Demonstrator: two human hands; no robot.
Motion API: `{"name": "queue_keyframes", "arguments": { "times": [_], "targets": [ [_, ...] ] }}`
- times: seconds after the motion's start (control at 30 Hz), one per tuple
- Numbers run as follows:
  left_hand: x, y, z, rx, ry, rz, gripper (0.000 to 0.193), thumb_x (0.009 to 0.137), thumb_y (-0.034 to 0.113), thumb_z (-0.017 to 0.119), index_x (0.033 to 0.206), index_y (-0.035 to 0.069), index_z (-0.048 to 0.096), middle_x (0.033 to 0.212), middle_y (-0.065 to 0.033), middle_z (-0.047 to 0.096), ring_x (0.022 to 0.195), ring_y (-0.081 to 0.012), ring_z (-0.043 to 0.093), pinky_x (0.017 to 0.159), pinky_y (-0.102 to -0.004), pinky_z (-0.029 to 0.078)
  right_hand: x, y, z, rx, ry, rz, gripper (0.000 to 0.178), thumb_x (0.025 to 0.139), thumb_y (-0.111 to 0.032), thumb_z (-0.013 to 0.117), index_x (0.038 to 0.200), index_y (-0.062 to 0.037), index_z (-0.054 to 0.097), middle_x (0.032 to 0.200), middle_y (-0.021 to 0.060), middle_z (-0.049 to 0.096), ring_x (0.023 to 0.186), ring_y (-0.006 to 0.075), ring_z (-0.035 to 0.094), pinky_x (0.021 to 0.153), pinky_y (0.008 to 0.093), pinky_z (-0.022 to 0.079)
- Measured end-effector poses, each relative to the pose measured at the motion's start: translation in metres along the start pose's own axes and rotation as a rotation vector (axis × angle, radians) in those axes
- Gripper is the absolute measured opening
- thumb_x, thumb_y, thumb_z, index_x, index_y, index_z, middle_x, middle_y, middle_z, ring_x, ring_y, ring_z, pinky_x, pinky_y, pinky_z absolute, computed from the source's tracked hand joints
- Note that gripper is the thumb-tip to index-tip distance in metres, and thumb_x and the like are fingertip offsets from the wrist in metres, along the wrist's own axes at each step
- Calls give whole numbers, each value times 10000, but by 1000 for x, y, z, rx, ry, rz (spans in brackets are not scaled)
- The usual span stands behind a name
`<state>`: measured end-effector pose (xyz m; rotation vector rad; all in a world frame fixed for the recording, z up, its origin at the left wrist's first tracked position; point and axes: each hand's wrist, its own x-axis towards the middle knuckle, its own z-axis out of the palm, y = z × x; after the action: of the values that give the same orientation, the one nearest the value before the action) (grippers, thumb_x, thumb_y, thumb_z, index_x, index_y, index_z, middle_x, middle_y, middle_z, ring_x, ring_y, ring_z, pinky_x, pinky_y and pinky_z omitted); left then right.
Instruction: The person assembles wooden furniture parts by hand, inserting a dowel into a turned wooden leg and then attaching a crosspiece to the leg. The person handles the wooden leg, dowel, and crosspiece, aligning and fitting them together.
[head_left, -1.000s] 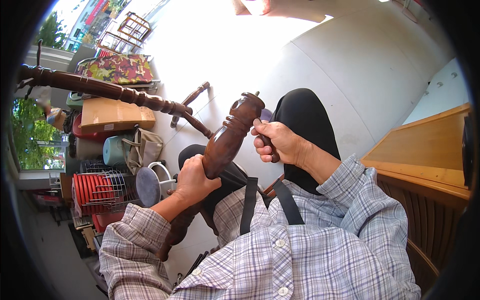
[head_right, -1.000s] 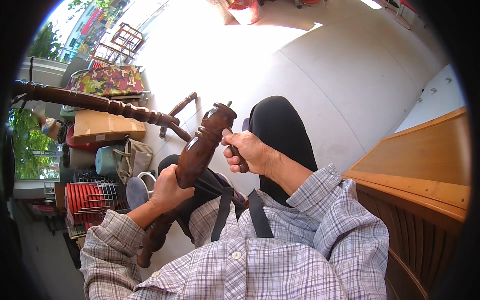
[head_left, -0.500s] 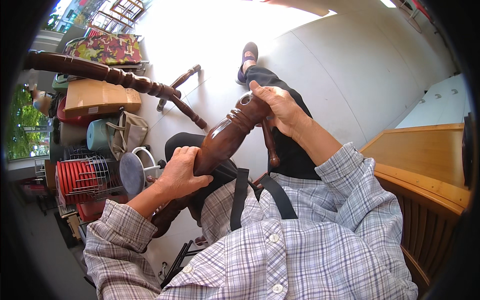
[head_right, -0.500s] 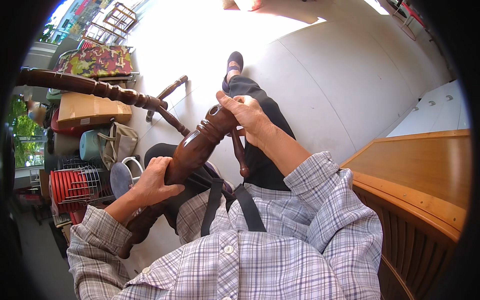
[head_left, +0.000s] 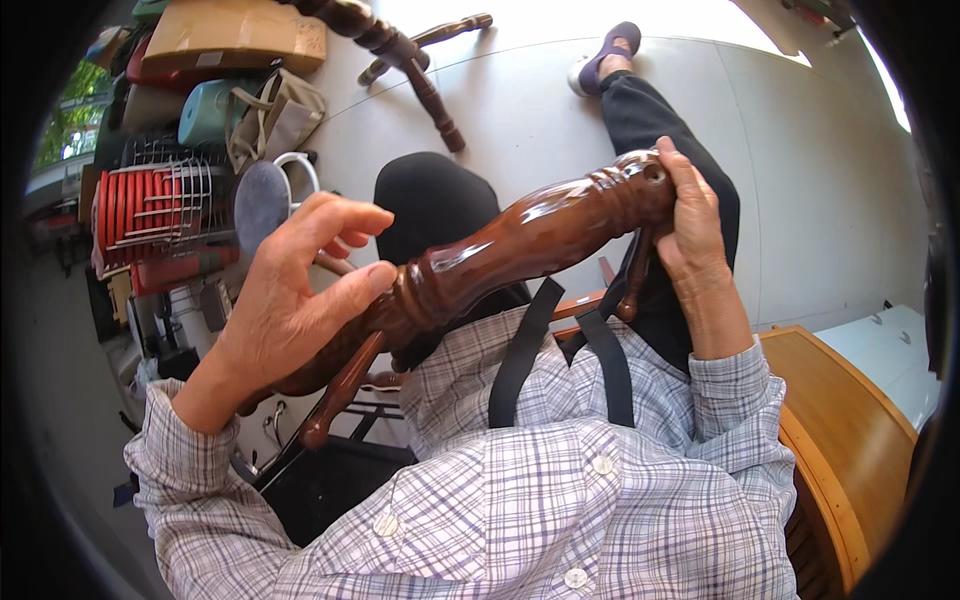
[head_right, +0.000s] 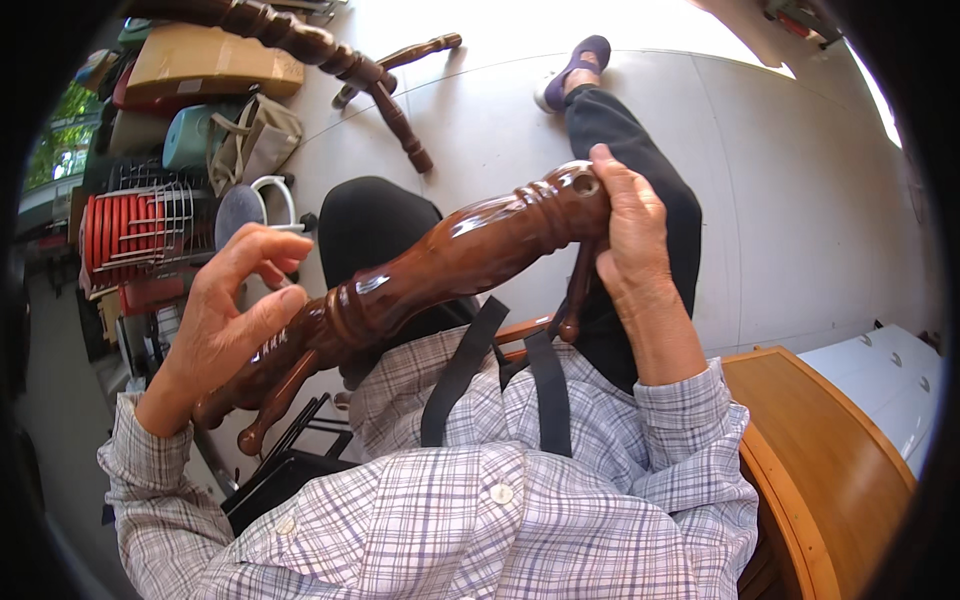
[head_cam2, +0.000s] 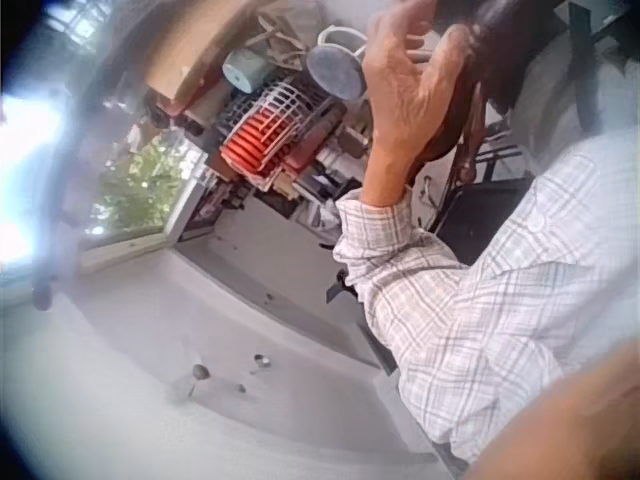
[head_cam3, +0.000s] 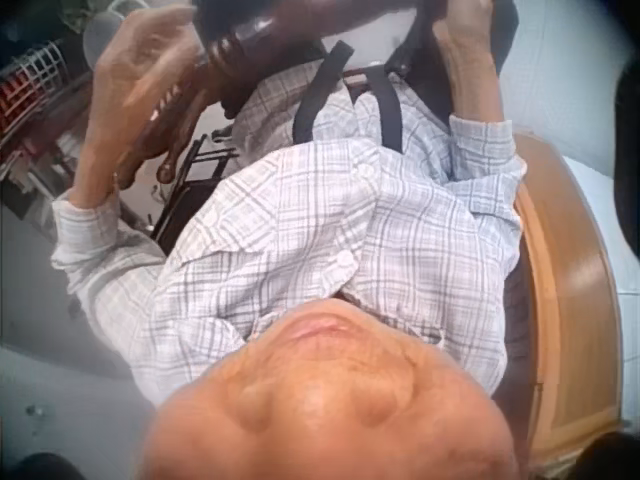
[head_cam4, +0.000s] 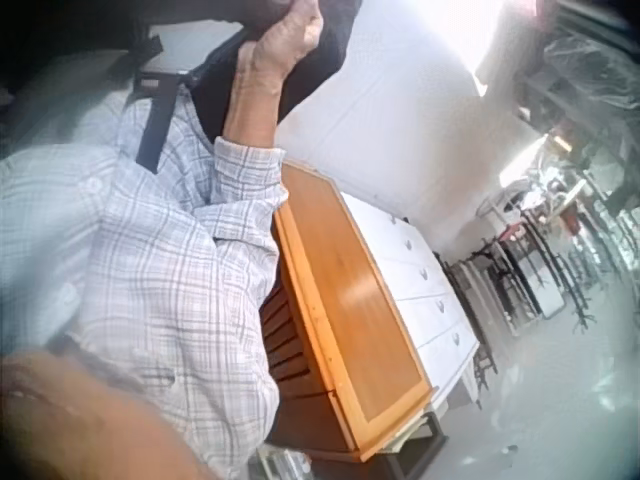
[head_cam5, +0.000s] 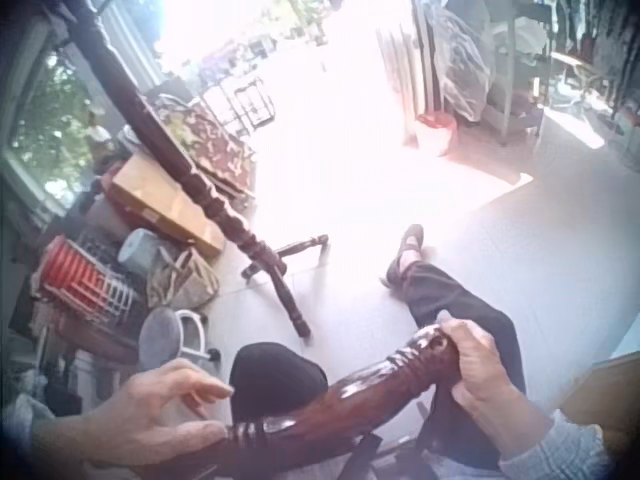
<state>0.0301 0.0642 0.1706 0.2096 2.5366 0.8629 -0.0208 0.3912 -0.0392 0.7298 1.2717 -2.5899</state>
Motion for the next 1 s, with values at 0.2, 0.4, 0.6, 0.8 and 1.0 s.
{"name": "queue_keyframes", "arguments": {
  "times": [0.2,0.4,0.6,0.8,1.0],
  "targets": [
    [26,-42,27,-84,-185,-21,567,955,375,742,1331,-30,615,1238,-166,645,1138,-260,643,983,-386,524,0,10,4,48,-92,77,247,1011,-257,697,1114,-36,657,976,75,729,889,167,726,807,339,627],
    [50,-34,68,-260,-427,-79,1002,781,569,870,1450,-68,482,1339,-295,614,1296,-357,607,1118,-437,478,-5,12,16,115,-171,-18,377,975,-192,733,1248,7,566,1075,82,667,965,132,680,866,287,600],
    [59,-21,75,-202,-443,-61,1087,754,372,928,1547,-26,300,1388,-260,574,1290,-357,605,1129,-432,468,-10,1,31,178,-275,-7,424,968,-218,731,1271,-2,529,1104,96,631,985,142,673,900,285,593],
    [51,0,67,54,-327,-95,1075,785,248,903,1585,3,229,1370,-264,588,1277,-403,611,1100,-438,473,4,3,31,232,-422,32,431,991,-265,693,1339,-47,559,1210,106,662,1138,183,649,1044,385,538],
    [43,-11,91,381,-47,72,985,791,207,834,1568,-40,282,1086,-279,647,961,-440,697,838,-460,582,9,32,25,193,-174,-28,570,974,-391,756,1362,-35,539,1209,71,641,1138,186,620,1057,355,487]
  ]
}}
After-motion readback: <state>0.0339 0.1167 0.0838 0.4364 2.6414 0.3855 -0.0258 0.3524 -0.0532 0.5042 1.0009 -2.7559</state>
